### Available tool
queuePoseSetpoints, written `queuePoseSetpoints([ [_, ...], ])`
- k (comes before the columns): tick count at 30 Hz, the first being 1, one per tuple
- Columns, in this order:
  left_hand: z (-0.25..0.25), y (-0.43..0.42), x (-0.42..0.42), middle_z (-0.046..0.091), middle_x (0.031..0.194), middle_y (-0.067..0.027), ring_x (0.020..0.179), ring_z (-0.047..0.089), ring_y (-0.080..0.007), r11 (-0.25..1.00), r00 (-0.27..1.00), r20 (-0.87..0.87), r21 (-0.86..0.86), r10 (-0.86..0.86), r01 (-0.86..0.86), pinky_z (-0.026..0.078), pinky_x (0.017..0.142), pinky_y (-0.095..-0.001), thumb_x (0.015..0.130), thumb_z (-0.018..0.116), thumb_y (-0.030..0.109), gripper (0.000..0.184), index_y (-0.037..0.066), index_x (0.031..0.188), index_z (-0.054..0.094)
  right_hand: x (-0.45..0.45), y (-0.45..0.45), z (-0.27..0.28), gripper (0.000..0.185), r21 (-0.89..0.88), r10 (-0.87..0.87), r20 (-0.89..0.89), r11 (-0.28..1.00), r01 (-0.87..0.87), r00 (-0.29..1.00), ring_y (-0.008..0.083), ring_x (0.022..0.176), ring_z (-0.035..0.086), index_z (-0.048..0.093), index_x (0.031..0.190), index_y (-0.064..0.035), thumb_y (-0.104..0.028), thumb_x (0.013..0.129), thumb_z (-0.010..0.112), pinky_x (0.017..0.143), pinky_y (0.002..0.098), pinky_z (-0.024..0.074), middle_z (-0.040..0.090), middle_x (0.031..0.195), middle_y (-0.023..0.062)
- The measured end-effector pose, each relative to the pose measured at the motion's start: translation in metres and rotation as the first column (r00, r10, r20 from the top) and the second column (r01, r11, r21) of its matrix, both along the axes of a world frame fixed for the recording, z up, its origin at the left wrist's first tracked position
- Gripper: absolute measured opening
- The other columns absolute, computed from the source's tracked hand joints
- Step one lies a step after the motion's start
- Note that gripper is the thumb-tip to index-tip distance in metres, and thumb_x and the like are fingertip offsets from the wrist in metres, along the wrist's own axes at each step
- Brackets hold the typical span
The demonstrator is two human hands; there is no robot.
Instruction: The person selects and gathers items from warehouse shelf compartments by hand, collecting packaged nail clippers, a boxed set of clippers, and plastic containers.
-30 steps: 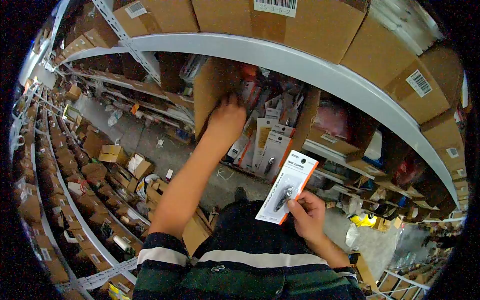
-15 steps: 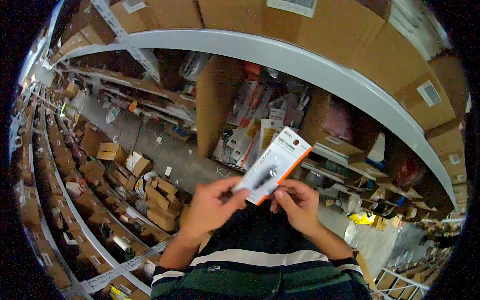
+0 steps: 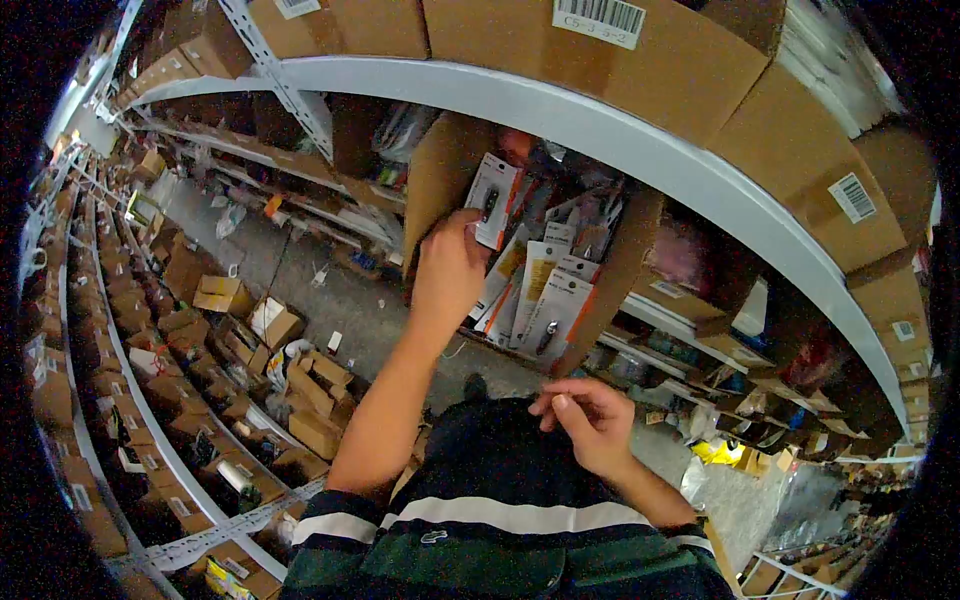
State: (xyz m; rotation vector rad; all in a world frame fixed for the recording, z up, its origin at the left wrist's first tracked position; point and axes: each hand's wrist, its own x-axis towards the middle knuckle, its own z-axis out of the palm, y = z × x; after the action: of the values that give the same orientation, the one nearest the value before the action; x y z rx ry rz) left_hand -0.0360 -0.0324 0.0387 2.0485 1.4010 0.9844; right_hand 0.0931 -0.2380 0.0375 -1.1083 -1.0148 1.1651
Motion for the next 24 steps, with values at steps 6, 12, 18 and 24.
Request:
queuePoseSetpoints([
  [6, -0.008, 0.000, 0.009, 0.055, 0.097, -0.0258, 0.088, 0.057, -0.0438, 0.988, 0.957, -0.288, 0.152, 0.015, 0.031, 0.048, 0.078, -0.0463, 0.080, 0.054, 0.005, 0.031, -0.005, 0.107, 0.045, 0.007, -0.010, 0.000, 0.016, -0.007, -0.027, 0.020, 1.000, 0.027, 0.999, 0.0105, 0.066, 0.060, 0.061, 0.101, 0.0011, -0.008, 0.089, 0.054, 0.059, 0.0229, 0.0498, 0.067, 0.083, 0.0101],
  [12, -0.002, 0.005, 0.017, 0.054, 0.098, -0.0266, 0.086, 0.060, -0.0396, 0.994, 0.795, -0.600, 0.101, 0.088, -0.034, 0.052, 0.070, -0.0453, 0.076, 0.061, 0.009, 0.033, -0.004, 0.101, 0.042, 0.009, -0.012, -0.001, 0.016, 0.013, -0.014, 0.021, 1.000, 0.014, 1.000, 0.0110, 0.068, 0.061, 0.060, 0.100, 0.0017, -0.007, 0.089, 0.054, 0.060, 0.0233, 0.0504, 0.066, 0.083, 0.0103],
  [18, 0.012, -0.004, 0.016, 0.062, 0.078, -0.0209, 0.073, 0.064, -0.0362, 1.000, 0.770, -0.638, 0.028, 0.026, -0.010, 0.053, 0.064, -0.0425, 0.080, 0.054, 0.011, 0.022, -0.003, 0.096, 0.048, 0.011, -0.013, -0.003, 0.015, 0.030, -0.004, 0.033, 1.000, 0.003, 0.999, 0.0116, 0.068, 0.061, 0.061, 0.099, 0.0018, -0.007, 0.089, 0.054, 0.060, 0.0239, 0.0504, 0.066, 0.082, 0.0106],
  [24, -0.012, 0.007, 0.007, 0.064, 0.071, -0.0181, 0.066, 0.065, -0.0320, 0.964, 0.722, -0.683, 0.251, 0.112, 0.087, 0.054, 0.060, -0.0407, 0.080, 0.050, 0.010, 0.014, -0.002, 0.081, 0.058, 0.011, -0.015, -0.004, 0.014, 0.027, 0.008, 0.032, 1.000, -0.009, 0.999, 0.0113, 0.067, 0.061, 0.061, 0.098, 0.0016, -0.007, 0.088, 0.055, 0.059, 0.0239, 0.0498, 0.066, 0.081, 0.0098],
])
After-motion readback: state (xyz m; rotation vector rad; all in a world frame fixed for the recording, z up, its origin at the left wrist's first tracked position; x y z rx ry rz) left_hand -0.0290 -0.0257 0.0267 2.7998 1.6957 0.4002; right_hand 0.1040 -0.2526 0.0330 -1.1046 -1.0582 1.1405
